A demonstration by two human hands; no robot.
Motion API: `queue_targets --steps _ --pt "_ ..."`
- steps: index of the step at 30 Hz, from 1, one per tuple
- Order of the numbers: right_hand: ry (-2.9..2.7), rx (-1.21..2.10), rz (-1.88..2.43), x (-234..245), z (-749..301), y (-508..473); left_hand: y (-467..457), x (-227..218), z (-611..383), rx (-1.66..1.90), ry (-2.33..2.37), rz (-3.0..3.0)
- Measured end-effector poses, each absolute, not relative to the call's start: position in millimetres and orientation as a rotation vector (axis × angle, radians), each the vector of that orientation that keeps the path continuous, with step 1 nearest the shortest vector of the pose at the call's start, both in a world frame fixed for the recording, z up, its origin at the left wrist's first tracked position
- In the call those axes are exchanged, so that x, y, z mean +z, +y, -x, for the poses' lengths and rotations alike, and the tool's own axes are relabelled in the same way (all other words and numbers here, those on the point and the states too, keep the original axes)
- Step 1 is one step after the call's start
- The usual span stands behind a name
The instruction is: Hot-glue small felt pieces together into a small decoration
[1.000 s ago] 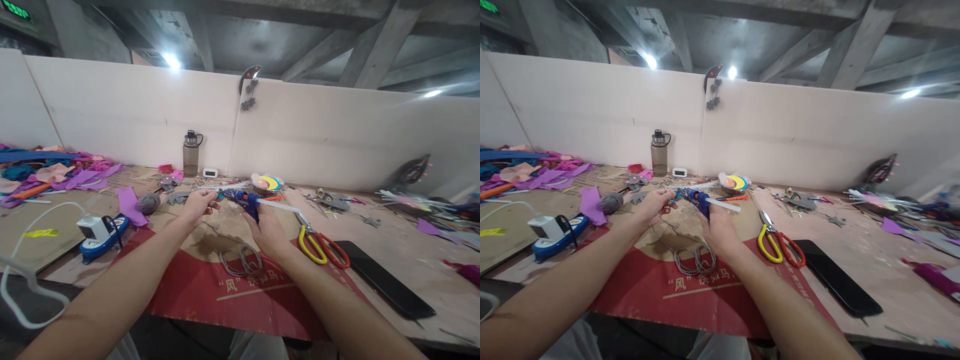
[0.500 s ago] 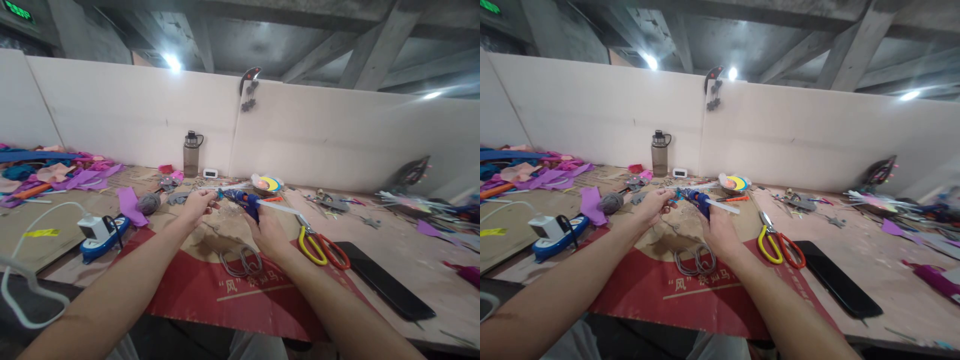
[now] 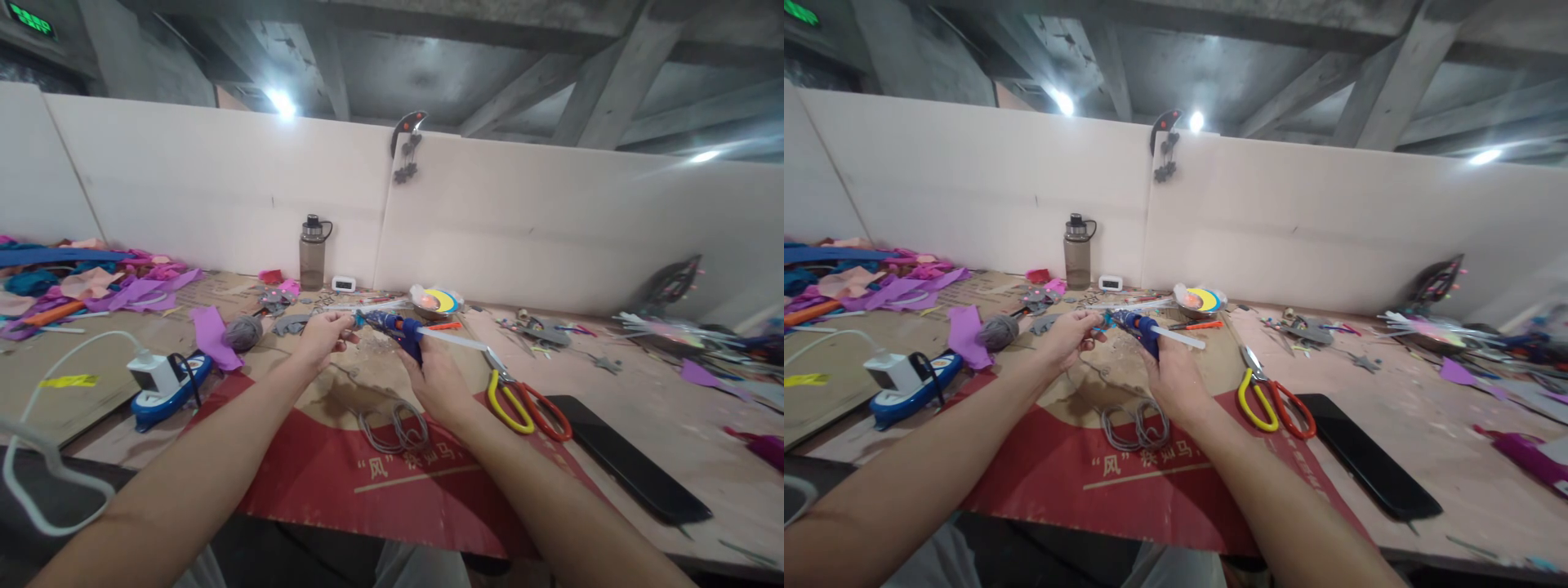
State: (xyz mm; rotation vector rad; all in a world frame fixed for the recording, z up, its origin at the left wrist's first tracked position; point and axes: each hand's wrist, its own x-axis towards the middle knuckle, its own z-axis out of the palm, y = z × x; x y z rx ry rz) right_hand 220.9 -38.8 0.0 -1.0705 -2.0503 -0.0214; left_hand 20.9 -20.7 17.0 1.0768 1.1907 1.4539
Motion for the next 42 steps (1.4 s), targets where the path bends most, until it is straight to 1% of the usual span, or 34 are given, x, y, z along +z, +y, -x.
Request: queue_targets --steps 12,18,21,25,27,28,30,32,35,37,39,40,42 --pt "-2.038 -0.02 1.043 1.1 -220.3 -40.2 -19.6 13.8 -20.1 1.426 1.163 -1.093" --pt "-2.012 0.058 1.036 1.8 -221.4 -39.3 -16.8 13.1 -17.5 1.464 1.18 -1.057" --pt "-1.92 0.237 1.035 0.5 -223.2 -33.1 -12.6 10.7 -13.3 1.468 1.19 -1.013" --pt "-1.7 0.743 1.015 -8.0 -229.1 -12.2 -8.0 8.8 -8.9 1.494 1.211 -0.926" --pt "-1.649 0.865 1.076 -14.7 -233.0 0.2 -7.2 8.4 -8.7 1.507 1.239 -0.911" --pt "-1.667 0.87 1.14 -17.8 -235.0 5.5 -7.2 8.2 -9.0 1.52 1.259 -0.929" --pt "-1.766 0.756 1.323 -22.1 -238.7 13.1 -8.0 8.1 -10.3 1.575 1.3 -1.026" --pt "-1.922 0.488 1.521 -22.6 -242.4 16.1 -9.5 8.4 -11.9 1.648 1.333 -1.152" --pt "-2.066 -0.04 1.76 -16.1 -249.2 13.8 -12.0 10.2 -14.3 1.714 1.322 -1.24" --pt "-2.034 -0.228 1.79 -9.3 -252.1 9.6 -13.2 11.6 -15.7 1.742 1.292 -1.236" --pt "-1.964 -0.169 1.643 -3.1 -249.1 4.4 -13.9 12.5 -17.2 1.758 1.254 -1.217" --pt "-1.928 -0.054 1.518 -0.8 -244.3 1.6 -14.1 12.8 -18.0 1.757 1.229 -1.208" --pt "-1.831 0.287 1.256 2.1 -227.6 -4.0 -14.7 13.3 -19.7 1.75 1.183 -1.197"
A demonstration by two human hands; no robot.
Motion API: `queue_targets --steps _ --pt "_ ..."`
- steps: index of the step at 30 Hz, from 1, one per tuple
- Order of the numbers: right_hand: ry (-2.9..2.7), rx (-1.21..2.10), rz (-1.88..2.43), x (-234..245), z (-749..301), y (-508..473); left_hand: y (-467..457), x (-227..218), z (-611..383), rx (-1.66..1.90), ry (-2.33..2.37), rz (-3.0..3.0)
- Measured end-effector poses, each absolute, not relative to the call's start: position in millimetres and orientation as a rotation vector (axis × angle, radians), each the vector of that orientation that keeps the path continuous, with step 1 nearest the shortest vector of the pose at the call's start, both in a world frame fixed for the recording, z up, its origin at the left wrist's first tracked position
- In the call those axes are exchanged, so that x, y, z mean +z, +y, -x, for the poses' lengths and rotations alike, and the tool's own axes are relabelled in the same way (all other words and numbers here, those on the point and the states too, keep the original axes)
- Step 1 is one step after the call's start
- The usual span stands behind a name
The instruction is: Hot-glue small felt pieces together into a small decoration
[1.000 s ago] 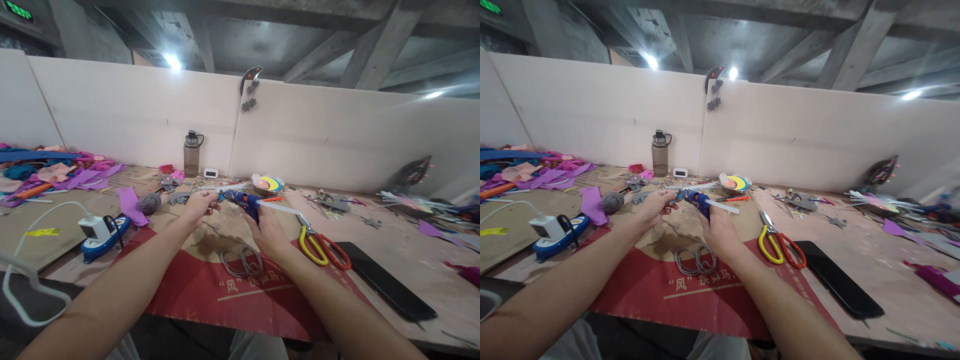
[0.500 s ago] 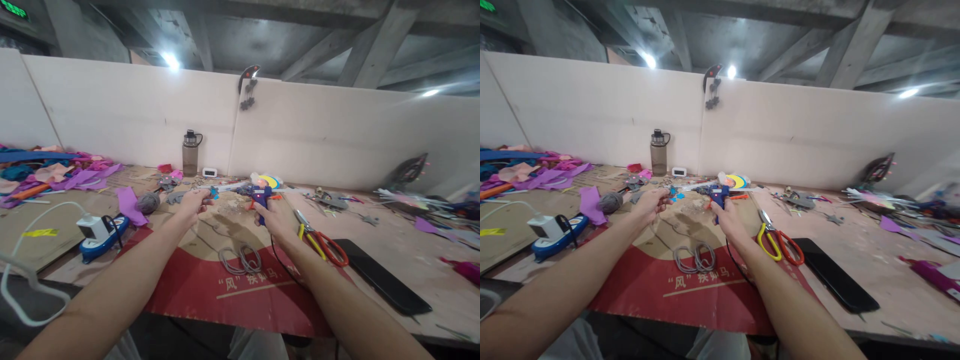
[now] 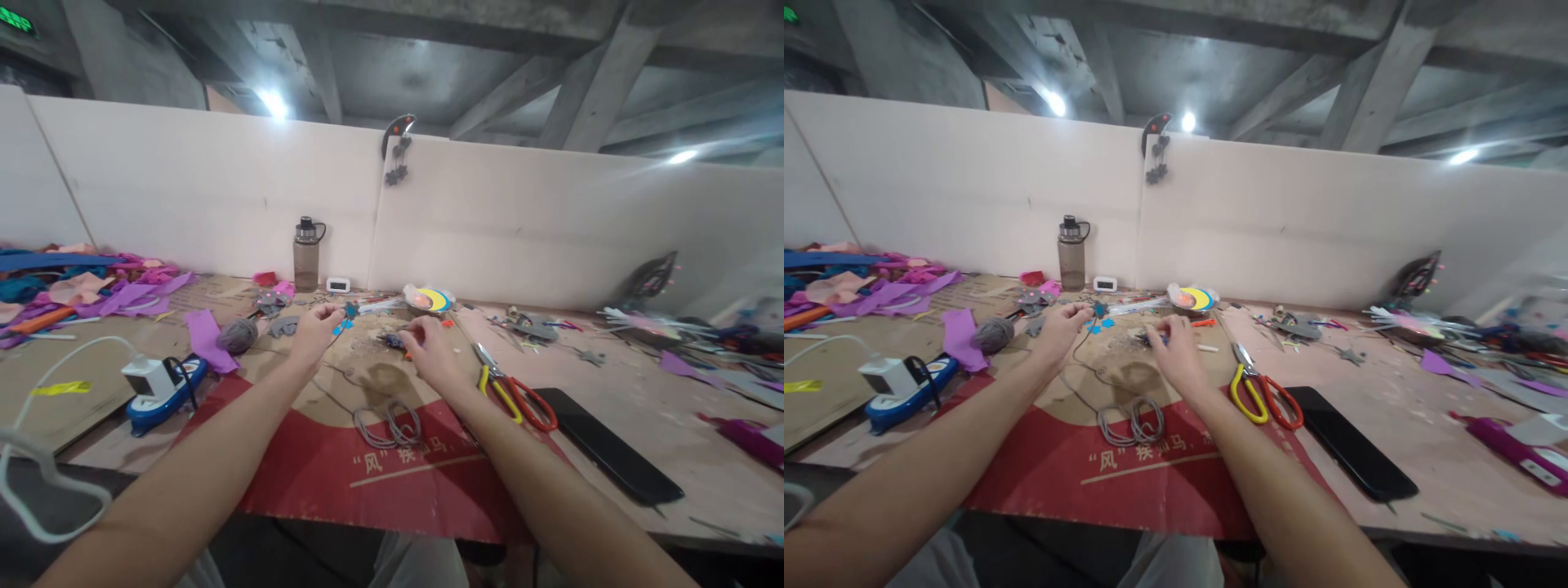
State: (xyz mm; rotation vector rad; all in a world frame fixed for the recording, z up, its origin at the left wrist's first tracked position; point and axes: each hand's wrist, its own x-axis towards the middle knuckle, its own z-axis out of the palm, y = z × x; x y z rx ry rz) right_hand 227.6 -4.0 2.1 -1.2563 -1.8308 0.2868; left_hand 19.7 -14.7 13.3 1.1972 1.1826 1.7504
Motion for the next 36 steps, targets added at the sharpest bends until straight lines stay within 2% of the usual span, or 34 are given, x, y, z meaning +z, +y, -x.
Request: queue_targets --steps 6,9,12,15,22,30,36 --pt "-1.308 1.362 0.746 14.2 -157.1 -17.7 -16.1 14.9 -22.4 1.808 1.19 -1.199" --pt "-1.144 1.663 0.619 21.6 -137.7 -23.6 -15.4 14.3 -20.0 1.806 1.189 -1.222" --pt "-1.084 1.749 0.63 20.2 -133.9 -25.1 -14.4 13.2 -16.8 1.808 1.182 -1.262" --pt "-1.112 1.56 0.732 12.8 -139.1 -19.6 -13.6 12.3 -16.2 1.765 1.167 -1.264" --pt "-1.588 0.724 0.918 9.7 -155.0 -11.1 -15.7 13.3 -21.4 1.63 1.098 -1.138" --pt "-1.831 0.301 0.879 10.1 -165.0 -16.1 -15.8 14.2 -20.7 1.49 1.049 -1.075" --pt "-1.884 0.181 0.884 10.5 -169.1 -14.2 -18.2 15.3 -22.8 1.454 1.09 -1.19"
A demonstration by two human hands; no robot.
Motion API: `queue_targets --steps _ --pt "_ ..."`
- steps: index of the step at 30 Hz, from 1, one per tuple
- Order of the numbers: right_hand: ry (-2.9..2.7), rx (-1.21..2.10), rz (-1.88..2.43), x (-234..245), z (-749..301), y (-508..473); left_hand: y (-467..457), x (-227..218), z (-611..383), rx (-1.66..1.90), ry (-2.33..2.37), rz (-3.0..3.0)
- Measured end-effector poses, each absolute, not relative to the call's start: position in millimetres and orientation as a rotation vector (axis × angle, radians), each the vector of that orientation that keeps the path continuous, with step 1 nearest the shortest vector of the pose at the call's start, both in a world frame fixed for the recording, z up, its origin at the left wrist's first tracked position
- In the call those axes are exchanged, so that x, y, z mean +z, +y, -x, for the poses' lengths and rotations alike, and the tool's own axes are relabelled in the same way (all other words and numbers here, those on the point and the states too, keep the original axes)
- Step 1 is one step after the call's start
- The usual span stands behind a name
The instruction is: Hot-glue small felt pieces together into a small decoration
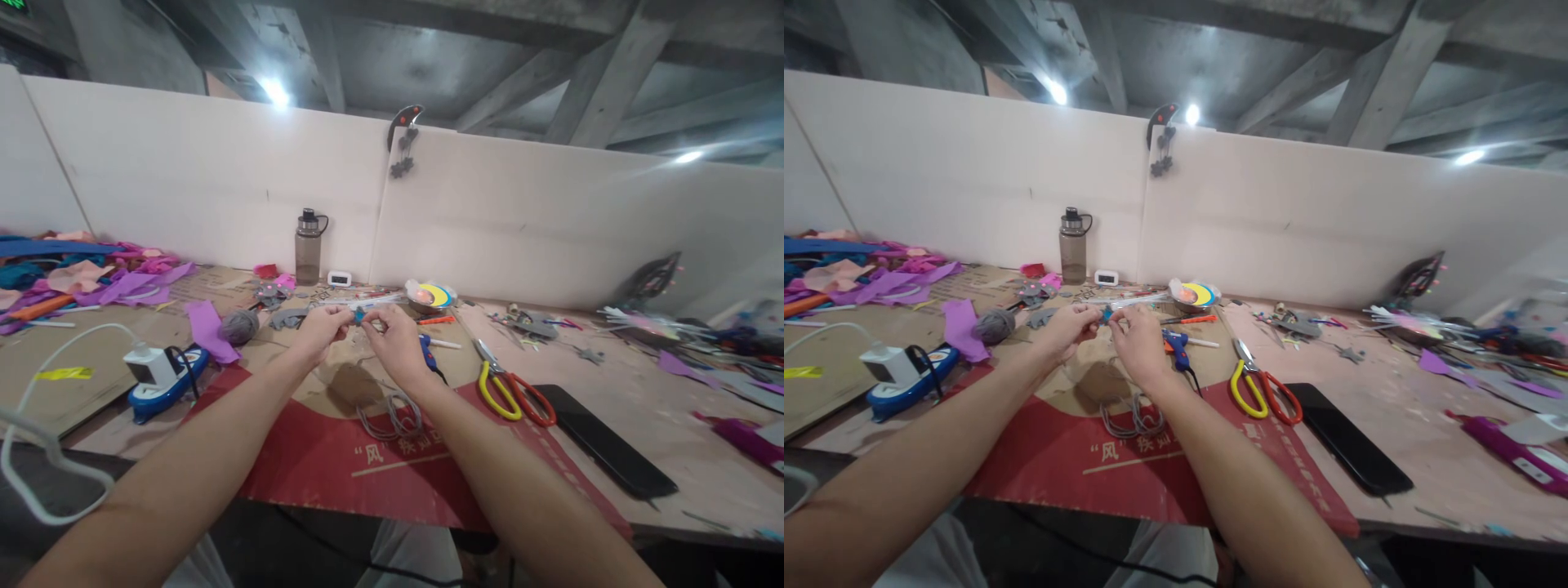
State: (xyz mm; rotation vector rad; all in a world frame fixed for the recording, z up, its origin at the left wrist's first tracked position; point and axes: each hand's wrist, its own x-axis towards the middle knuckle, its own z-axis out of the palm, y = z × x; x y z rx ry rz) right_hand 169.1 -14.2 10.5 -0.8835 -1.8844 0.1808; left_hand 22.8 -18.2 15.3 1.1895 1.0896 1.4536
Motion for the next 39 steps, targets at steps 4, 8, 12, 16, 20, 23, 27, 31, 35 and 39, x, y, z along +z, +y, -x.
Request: queue_targets --steps 4,8,12,16,20,23,27,31,35,39 --pt "-1.834 0.202 1.012 14.6 -170.5 -12.6 -17.1 12.6 -22.5 1.435 1.127 -1.344" --pt "-1.806 0.22 1.043 17.6 -171.3 -13.6 -15.8 11.3 -21.3 1.401 1.188 -1.459" --pt "-1.798 0.239 1.057 19.1 -172.5 -15.1 -17.7 12.0 -21.4 1.385 1.252 -1.507" --pt "-1.793 0.252 1.061 19.4 -174.1 -14.3 -19.4 12.9 -21.8 1.374 1.276 -1.502" --pt "-1.781 0.303 1.041 19.8 -174.6 -13.8 -18.7 14.0 -21.1 1.355 1.272 -1.487" --pt "-1.802 0.328 1.012 20.4 -174.5 -14.3 -18.8 15.0 -20.6 1.34 1.267 -1.514" --pt "-1.842 0.332 1.023 20.0 -174.7 -13.3 -20.4 16.3 -20.1 1.328 1.279 -1.524" --pt "-1.854 0.333 1.079 18.6 -175.2 -9.8 -20.6 16.7 -19.1 1.289 1.224 -1.528" --pt "-1.857 0.341 1.131 19.9 -176.5 -7.3 -18.9 17.2 -17.2 1.258 1.102 -1.43" --pt "-1.868 0.362 1.162 20.8 -177.8 -6.6 -18.5 18.1 -15.7 1.244 1.035 -1.355"
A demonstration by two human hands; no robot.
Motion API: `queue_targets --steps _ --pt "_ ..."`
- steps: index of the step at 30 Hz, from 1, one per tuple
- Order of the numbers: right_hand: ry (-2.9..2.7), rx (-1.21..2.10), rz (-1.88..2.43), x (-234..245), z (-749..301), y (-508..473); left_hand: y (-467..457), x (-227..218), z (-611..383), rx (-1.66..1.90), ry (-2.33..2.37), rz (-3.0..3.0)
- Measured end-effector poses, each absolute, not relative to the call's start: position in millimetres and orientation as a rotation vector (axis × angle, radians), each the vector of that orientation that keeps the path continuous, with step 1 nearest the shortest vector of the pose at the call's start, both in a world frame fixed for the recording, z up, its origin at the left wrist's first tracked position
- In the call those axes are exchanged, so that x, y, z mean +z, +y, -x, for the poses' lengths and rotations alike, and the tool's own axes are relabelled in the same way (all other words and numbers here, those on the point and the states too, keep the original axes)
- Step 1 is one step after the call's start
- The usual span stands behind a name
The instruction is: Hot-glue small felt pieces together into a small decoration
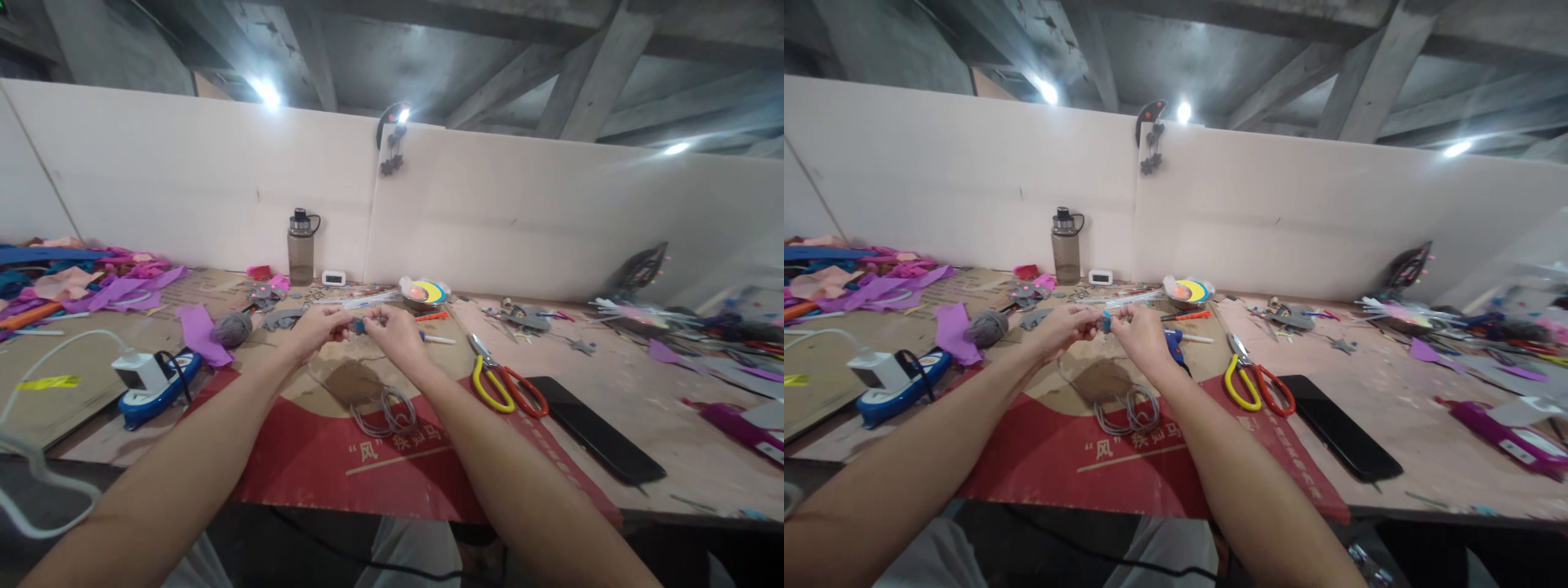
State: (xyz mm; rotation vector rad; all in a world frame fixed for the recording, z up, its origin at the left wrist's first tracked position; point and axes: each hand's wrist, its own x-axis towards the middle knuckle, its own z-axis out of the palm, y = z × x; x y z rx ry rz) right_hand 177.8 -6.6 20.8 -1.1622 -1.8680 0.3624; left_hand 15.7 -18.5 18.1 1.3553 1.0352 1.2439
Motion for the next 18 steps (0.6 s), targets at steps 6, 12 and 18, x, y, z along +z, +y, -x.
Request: queue_targets --steps 6,12,18 --pt "-1.899 0.404 1.144 18.4 -176.5 -7.3 -19.0 17.3 -15.5 1.228 1.135 -1.478" --pt "-1.929 0.377 1.112 16.5 -174.1 -9.2 -21.3 18.4 -16.3 1.187 1.254 -1.647" --pt "-1.963 0.515 1.0 14.7 -175.3 -5.3 -16.0 12.2 -11.7 1.197 1.335 -1.747"
